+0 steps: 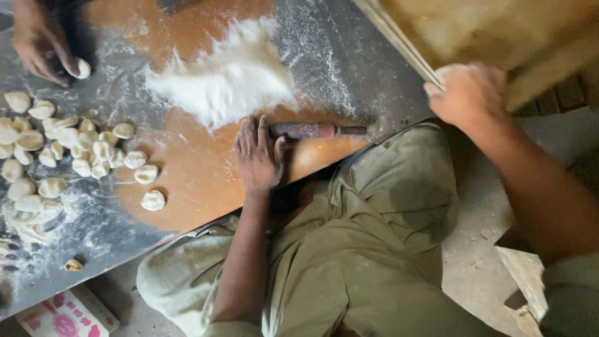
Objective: The person sits on the floor and repeatedly rolls small dough balls into flat discs using a rolling pin on a floured wooden board. Each flattened disc is placed on a nearby metal tray. Another person works alongside at the same table.
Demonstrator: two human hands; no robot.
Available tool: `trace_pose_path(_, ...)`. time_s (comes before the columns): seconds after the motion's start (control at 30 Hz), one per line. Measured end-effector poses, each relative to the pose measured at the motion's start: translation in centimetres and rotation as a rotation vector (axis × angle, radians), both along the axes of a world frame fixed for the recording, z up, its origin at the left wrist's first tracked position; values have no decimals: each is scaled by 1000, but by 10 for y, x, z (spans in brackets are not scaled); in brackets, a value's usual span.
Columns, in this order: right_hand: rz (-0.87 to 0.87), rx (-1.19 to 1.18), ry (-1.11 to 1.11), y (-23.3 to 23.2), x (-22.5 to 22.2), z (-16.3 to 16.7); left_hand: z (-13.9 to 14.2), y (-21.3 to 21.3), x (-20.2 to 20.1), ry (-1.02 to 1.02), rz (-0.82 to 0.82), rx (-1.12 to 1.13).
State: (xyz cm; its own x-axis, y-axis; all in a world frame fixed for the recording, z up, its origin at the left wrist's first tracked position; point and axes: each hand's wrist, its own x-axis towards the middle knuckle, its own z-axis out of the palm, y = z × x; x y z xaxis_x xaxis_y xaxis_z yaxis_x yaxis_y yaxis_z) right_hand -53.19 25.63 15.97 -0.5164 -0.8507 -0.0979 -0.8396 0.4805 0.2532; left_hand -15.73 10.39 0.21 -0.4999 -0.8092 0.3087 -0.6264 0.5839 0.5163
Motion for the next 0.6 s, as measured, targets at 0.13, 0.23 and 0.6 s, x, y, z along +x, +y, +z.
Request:
trace_pose_path(0.13,-8,-141,-90,-64,31,-49,5,2,5,81,1,-37)
trace_pose_path(0.23,-83,-394,-189,-77,67,-95,11,1,4,101,17,-24)
trace_pose_path(0.6,-63,-379,-243,-81,66,-140,19,-16,-3,60,25,31)
